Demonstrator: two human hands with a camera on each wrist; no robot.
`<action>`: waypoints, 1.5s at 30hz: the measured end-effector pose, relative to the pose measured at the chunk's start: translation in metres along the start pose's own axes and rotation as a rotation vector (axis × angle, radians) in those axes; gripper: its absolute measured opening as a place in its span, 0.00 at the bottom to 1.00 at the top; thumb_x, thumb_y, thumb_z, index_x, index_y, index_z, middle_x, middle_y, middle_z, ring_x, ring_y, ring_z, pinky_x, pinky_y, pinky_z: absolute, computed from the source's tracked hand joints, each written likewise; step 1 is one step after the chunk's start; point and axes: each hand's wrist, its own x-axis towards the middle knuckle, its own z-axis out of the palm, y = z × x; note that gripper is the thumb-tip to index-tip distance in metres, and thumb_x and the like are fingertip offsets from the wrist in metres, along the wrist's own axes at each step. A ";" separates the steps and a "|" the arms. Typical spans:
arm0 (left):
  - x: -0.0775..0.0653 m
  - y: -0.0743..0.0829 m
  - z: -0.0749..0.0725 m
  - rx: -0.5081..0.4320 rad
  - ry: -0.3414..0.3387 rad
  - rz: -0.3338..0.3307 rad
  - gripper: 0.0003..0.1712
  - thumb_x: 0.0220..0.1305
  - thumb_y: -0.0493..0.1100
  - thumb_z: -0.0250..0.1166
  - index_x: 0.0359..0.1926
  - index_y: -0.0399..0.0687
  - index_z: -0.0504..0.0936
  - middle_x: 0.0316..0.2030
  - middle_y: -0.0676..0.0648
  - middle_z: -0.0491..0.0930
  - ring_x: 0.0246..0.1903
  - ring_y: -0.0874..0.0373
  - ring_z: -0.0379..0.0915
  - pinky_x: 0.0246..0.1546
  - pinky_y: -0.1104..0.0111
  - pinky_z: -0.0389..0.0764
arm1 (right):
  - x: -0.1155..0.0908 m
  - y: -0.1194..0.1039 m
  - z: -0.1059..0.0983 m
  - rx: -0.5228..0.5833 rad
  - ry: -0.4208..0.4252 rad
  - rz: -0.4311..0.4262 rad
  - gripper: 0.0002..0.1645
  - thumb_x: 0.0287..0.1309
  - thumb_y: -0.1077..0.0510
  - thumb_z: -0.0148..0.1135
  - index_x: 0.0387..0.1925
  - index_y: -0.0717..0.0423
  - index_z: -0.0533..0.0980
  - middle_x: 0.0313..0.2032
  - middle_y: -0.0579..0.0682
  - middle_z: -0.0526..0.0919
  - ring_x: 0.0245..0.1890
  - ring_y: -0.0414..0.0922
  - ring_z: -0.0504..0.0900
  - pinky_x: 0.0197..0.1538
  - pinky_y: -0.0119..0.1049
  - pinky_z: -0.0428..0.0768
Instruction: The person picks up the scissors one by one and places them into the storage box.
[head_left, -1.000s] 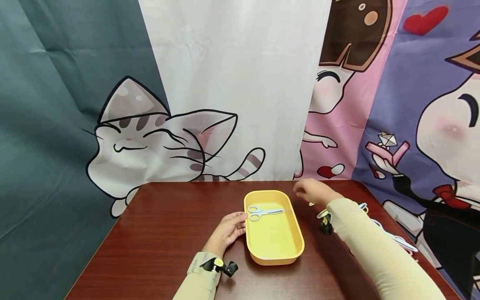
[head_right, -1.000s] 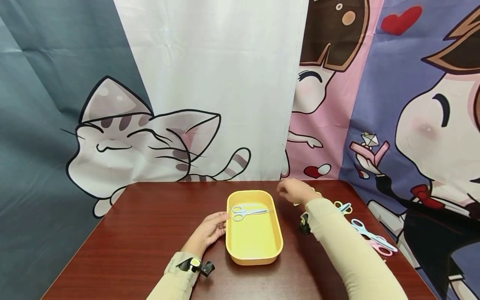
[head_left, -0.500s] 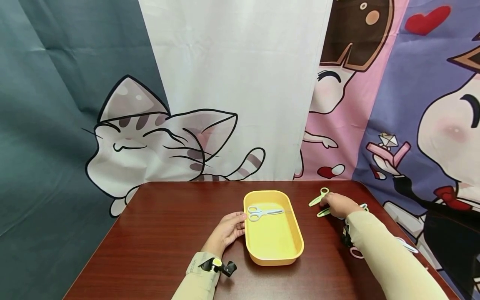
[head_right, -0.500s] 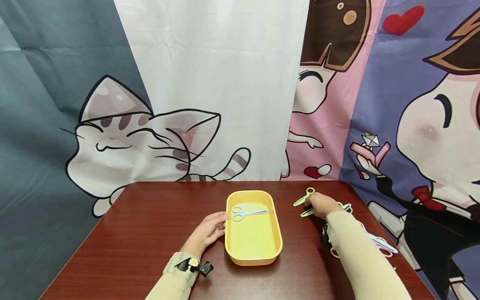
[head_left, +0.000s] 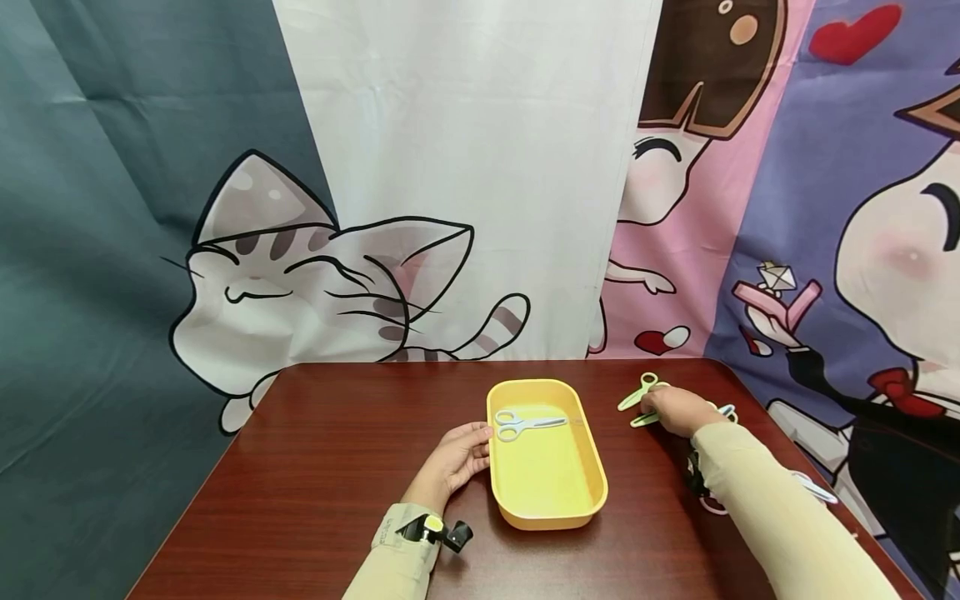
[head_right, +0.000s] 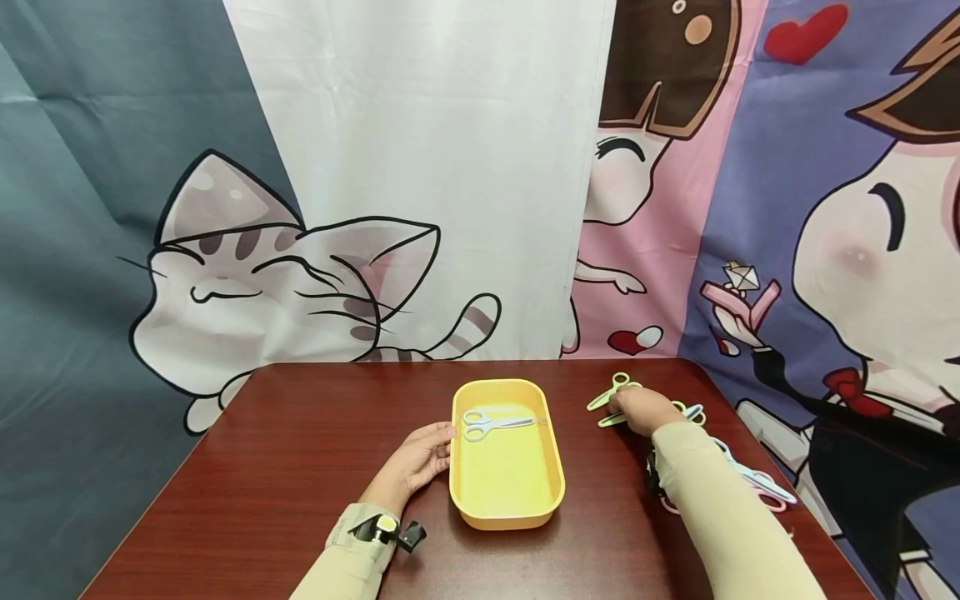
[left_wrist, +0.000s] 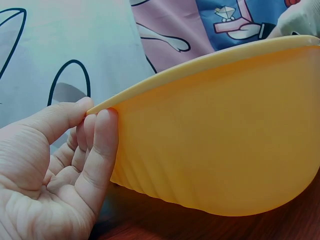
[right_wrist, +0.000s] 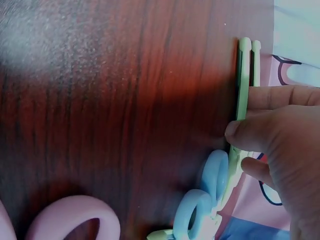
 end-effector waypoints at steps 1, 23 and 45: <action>0.000 0.000 0.000 0.001 -0.002 0.002 0.08 0.63 0.36 0.58 0.41 0.37 0.72 0.30 0.45 0.79 0.26 0.60 0.77 0.27 0.70 0.80 | 0.000 -0.002 -0.002 -0.002 -0.009 0.010 0.15 0.40 0.73 0.60 0.19 0.49 0.73 0.21 0.43 0.68 0.22 0.38 0.66 0.24 0.32 0.69; -0.002 0.000 0.001 0.021 0.041 -0.002 0.13 0.64 0.35 0.56 0.46 0.31 0.69 0.28 0.46 0.79 0.24 0.61 0.76 0.26 0.72 0.80 | 0.030 -0.014 -0.018 0.112 0.127 -0.181 0.17 0.36 0.70 0.69 0.30 0.50 0.77 0.29 0.44 0.74 0.29 0.40 0.73 0.33 0.36 0.76; 0.000 0.000 0.003 0.055 0.047 0.013 0.08 0.63 0.36 0.58 0.41 0.36 0.71 0.27 0.45 0.77 0.24 0.61 0.75 0.25 0.72 0.80 | 0.107 -0.150 -0.070 0.084 0.029 -0.289 0.13 0.48 0.60 0.67 0.38 0.47 0.80 0.34 0.40 0.75 0.31 0.35 0.74 0.36 0.31 0.77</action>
